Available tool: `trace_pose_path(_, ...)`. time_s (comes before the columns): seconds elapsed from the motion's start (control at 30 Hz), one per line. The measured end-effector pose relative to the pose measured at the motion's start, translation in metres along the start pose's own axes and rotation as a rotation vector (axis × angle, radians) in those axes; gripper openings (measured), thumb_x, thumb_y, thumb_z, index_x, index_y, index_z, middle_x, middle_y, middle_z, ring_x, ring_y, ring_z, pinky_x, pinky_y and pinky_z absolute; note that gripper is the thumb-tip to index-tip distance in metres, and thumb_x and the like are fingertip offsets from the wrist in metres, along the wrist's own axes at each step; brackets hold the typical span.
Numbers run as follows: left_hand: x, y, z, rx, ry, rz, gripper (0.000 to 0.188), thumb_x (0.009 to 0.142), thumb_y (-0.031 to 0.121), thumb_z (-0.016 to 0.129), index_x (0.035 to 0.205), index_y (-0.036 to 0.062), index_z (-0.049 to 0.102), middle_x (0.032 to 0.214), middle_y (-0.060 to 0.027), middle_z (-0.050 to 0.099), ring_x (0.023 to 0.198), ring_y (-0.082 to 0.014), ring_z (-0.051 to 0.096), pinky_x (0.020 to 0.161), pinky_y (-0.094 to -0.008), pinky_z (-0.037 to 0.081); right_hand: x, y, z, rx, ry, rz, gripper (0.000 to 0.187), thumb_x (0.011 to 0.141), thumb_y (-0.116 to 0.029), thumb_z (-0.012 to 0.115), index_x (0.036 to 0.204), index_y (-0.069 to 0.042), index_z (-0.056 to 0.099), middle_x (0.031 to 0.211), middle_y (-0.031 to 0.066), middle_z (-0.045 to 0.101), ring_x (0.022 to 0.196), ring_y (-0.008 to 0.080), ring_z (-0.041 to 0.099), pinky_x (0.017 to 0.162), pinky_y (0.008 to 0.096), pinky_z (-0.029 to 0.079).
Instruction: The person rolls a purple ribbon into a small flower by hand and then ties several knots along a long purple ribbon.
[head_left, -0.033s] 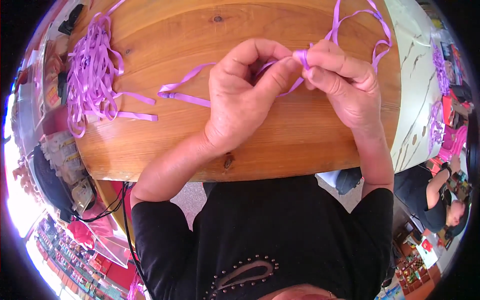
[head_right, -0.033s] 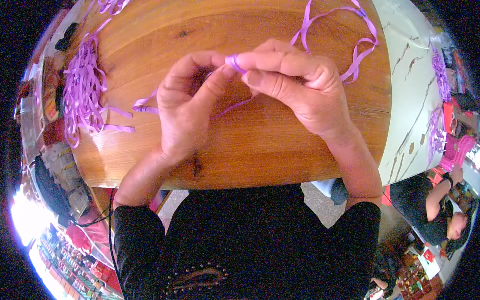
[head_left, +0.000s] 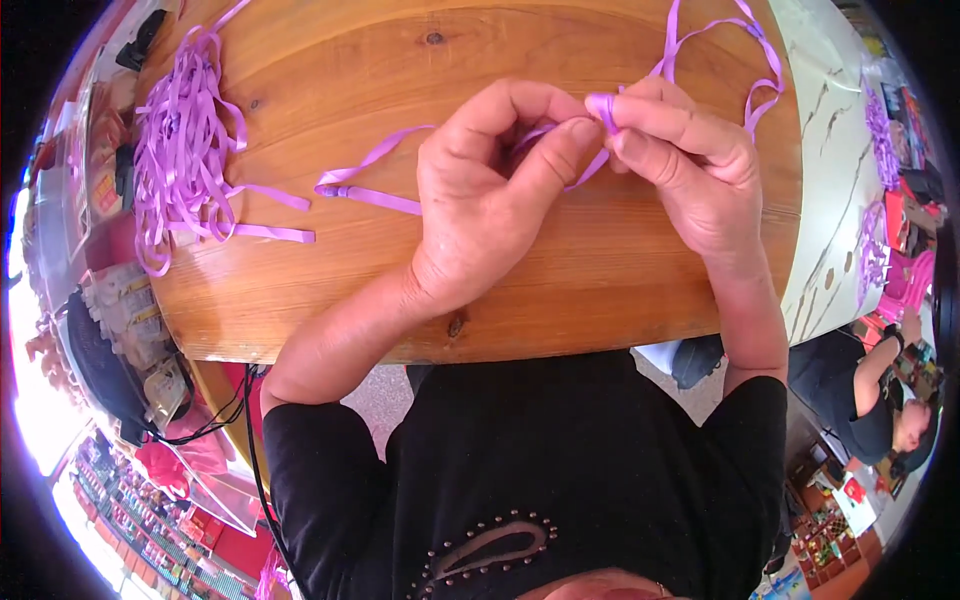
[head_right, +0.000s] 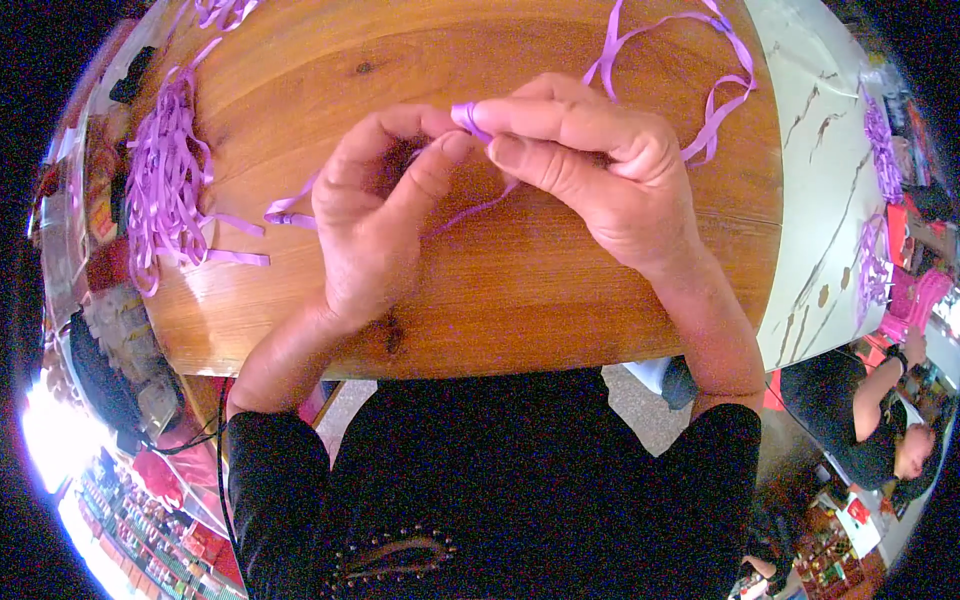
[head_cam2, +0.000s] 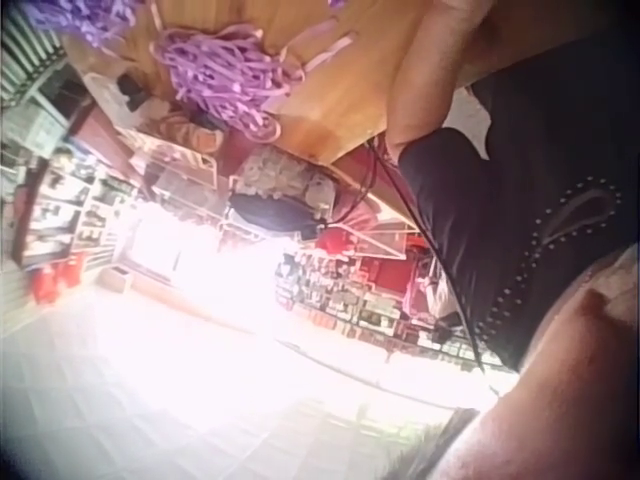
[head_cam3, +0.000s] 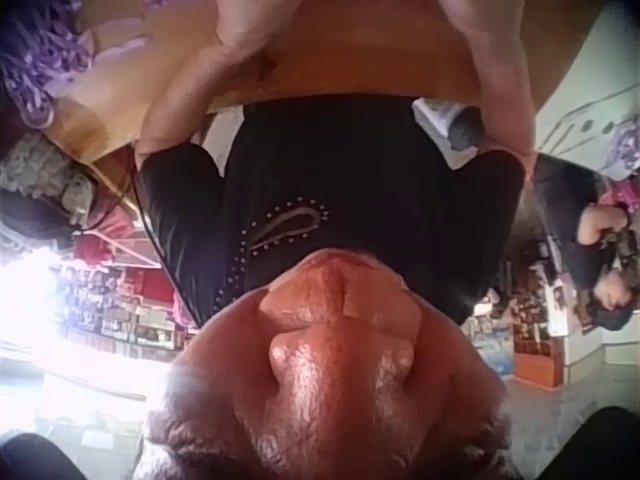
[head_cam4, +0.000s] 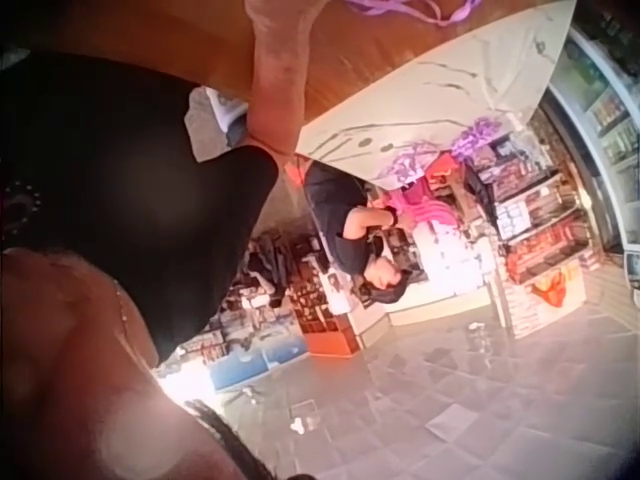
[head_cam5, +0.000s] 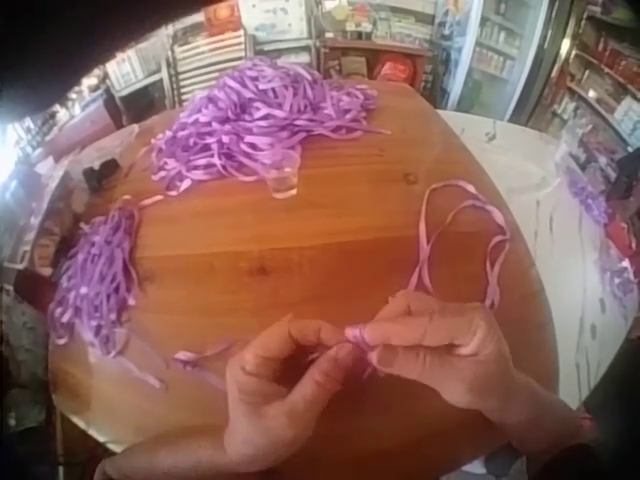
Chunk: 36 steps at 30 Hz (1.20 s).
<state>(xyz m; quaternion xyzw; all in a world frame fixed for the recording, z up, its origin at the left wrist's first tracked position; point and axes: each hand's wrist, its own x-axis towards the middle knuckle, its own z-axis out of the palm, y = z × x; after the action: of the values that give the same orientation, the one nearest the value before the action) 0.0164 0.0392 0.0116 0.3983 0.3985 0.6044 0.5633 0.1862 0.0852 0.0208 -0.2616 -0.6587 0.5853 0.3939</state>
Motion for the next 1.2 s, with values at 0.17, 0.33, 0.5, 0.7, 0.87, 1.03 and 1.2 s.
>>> trace_pose_path(0.17,0.004,-0.01,-0.006,0.293,-0.015,0.212,0.008,0.083,-0.001,0.067,0.09,0.0009,0.064,0.079,-0.0002,0.058,0.07,-0.0045,0.053,0.061,-0.0179,0.044,0.0,-0.006,0.003,-0.443,0.042,-0.196,0.025,0.082,0.007,0.063,0.106,0.001,0.067,0.091,0.0065,0.061,0.082,0.0147,0.058,0.07,0.0228,0.047)
trace_pose_path(0.33,0.001,-0.014,-0.002,0.324,0.018,0.072,0.01,0.08,0.003,0.072,0.089,0.0019,0.066,0.077,0.0019,0.057,0.068,-0.0027,0.052,0.06,-0.0178,0.043,-0.002,-0.006,0.009,-0.733,0.122,-0.295,0.022,0.08,0.01,0.063,0.099,-0.001,0.066,0.088,0.0052,0.062,0.08,0.0143,0.06,0.07,0.0229,0.048)
trace_pose_path(0.5,0.001,-0.007,-0.003,0.137,-0.006,-0.059,0.007,0.084,0.003,0.068,0.09,0.002,0.065,0.08,0.003,0.059,0.071,-0.0021,0.053,0.062,-0.0175,0.044,-0.005,-0.001,0.007,-0.542,0.095,-0.12,0.025,0.082,0.012,0.061,0.105,0.001,0.06,0.094,0.0052,0.06,0.087,0.0124,0.058,0.077,0.0229,0.048)
trace_pose_path(0.7,0.002,-0.003,-0.004,-0.137,-0.08,-0.103,0.007,0.088,0.002,0.063,0.094,0.0013,0.065,0.08,0.0019,0.061,0.076,-0.003,0.054,0.069,-0.0172,0.045,-0.002,-0.009,0.005,0.021,0.034,0.138,0.028,0.085,0.011,0.057,0.112,0.003,0.056,0.098,0.0052,0.059,0.093,0.0091,0.056,0.084,0.0226,0.046)
trace_pose_path(0.87,0.002,0.005,-0.005,-0.129,-0.082,-0.208,0.008,0.089,0.004,0.062,0.095,-0.0001,0.065,0.083,0.0005,0.063,0.077,-0.0035,0.055,0.069,-0.0179,0.046,-0.001,-0.009,0.001,-0.524,-0.012,-0.166,0.025,0.08,0.01,0.061,0.103,0.002,0.063,0.092,0.0077,0.061,0.085,0.0162,0.058,0.077,0.0244,0.047)
trace_pose_path(1.03,0.002,0.003,-0.006,-0.031,-0.032,-0.368,0.011,0.086,0.006,0.066,0.095,-0.0015,0.066,0.083,-0.0012,0.065,0.075,-0.0043,0.057,0.067,-0.0193,0.048,0.001,-0.006,-0.003,-0.979,-0.039,-0.513,0.025,0.073,0.01,0.065,0.097,0.003,0.066,0.086,0.0095,0.06,0.078,0.0214,0.058,0.071,0.0269,0.047)
trace_pose_path(1.2,0.008,0.005,-0.007,0.021,-0.061,-0.438,0.014,0.084,0.009,0.069,0.093,-0.0014,0.066,0.081,-0.0013,0.065,0.074,-0.0047,0.057,0.067,-0.0186,0.047,0.012,-0.022,-0.004,-1.054,-0.1,-0.692,0.028,0.068,0.01,0.068,0.095,0.002,0.067,0.086,0.0094,0.061,0.076,0.0218,0.059,0.068,0.0266,0.048)
